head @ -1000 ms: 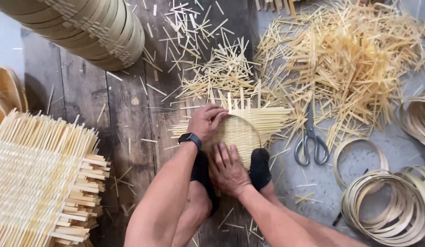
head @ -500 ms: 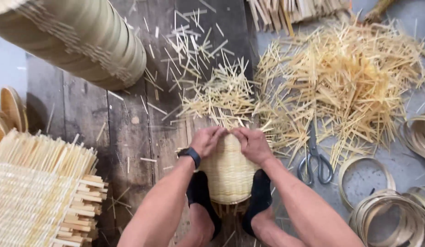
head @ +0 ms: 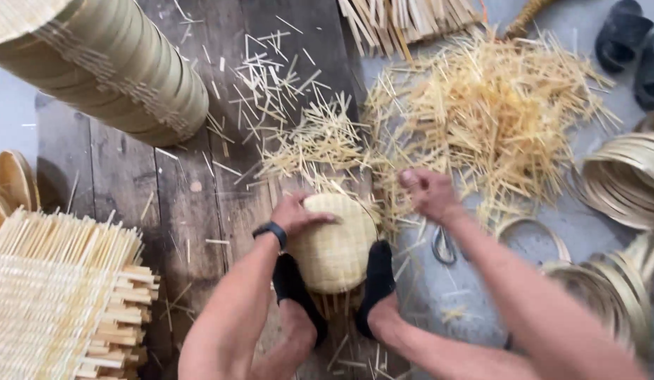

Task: The person repeatedly places a woven bamboo mat into a circular wooden mold, presses it down, and trims the excess bamboo strips around the edge using shears. After trimming, the person removes the finished circular basket and stacks it with others.

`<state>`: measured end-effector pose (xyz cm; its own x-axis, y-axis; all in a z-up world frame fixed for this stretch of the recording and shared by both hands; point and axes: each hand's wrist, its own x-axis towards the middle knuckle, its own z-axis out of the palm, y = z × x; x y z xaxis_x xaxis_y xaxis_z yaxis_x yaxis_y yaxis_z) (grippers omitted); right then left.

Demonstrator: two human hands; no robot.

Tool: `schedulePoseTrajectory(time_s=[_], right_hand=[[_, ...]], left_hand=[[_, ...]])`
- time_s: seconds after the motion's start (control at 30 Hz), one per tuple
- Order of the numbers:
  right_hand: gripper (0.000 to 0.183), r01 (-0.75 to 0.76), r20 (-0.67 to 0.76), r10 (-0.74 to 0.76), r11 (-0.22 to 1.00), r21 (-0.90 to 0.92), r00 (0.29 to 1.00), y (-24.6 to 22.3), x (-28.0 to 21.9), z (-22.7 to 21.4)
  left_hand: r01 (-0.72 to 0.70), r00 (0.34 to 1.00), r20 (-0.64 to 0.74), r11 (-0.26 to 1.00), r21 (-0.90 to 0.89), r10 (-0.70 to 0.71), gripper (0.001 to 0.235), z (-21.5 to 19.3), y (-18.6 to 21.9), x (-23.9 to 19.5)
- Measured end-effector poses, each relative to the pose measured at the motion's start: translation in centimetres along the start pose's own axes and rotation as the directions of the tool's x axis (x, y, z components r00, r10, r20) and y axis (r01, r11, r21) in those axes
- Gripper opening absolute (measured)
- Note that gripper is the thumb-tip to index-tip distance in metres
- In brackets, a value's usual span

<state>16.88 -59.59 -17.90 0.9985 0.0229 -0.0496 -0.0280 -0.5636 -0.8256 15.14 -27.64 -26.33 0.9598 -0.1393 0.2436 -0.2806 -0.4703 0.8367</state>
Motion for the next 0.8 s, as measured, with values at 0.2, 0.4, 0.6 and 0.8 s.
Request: schedulePoseTrajectory(time_s=[0.2,0.4,0.6,0.8], right_hand=[[0.028,0.138,0.216,-0.007,0.787,-0.601,0.976,-5.9,-7.4,-15.9],[0.034,-0.292,0.158,0.479,0.73,-0.618,0.863,15.4,-11.0,-11.3],[0.045,-0.188,-0.126,0.151,0.907,-0.377,0.98,27.3,-13.6,-2.3],[0.075,-0.252,-0.311,0.059,0.736,-0.628,0.948,27.0,-12.1,-1.6]], left_hand=[[0.436,0.887,0.314,0.839,-0.324,-0.34,0.045,-3.6,9.2,0.4],[-0.36,0.922,0.02,0.835,0.415,0.388,0.024,-2.7,14.3,-6.5],[-0.573,0.785,0.453,0.774,0.269,0.423,0.059,1.0,10.9,-16.1],[-0.061,0.817,0.55,0.922,0.382,-0.174,0.045,1.3,9.0,-16.3]])
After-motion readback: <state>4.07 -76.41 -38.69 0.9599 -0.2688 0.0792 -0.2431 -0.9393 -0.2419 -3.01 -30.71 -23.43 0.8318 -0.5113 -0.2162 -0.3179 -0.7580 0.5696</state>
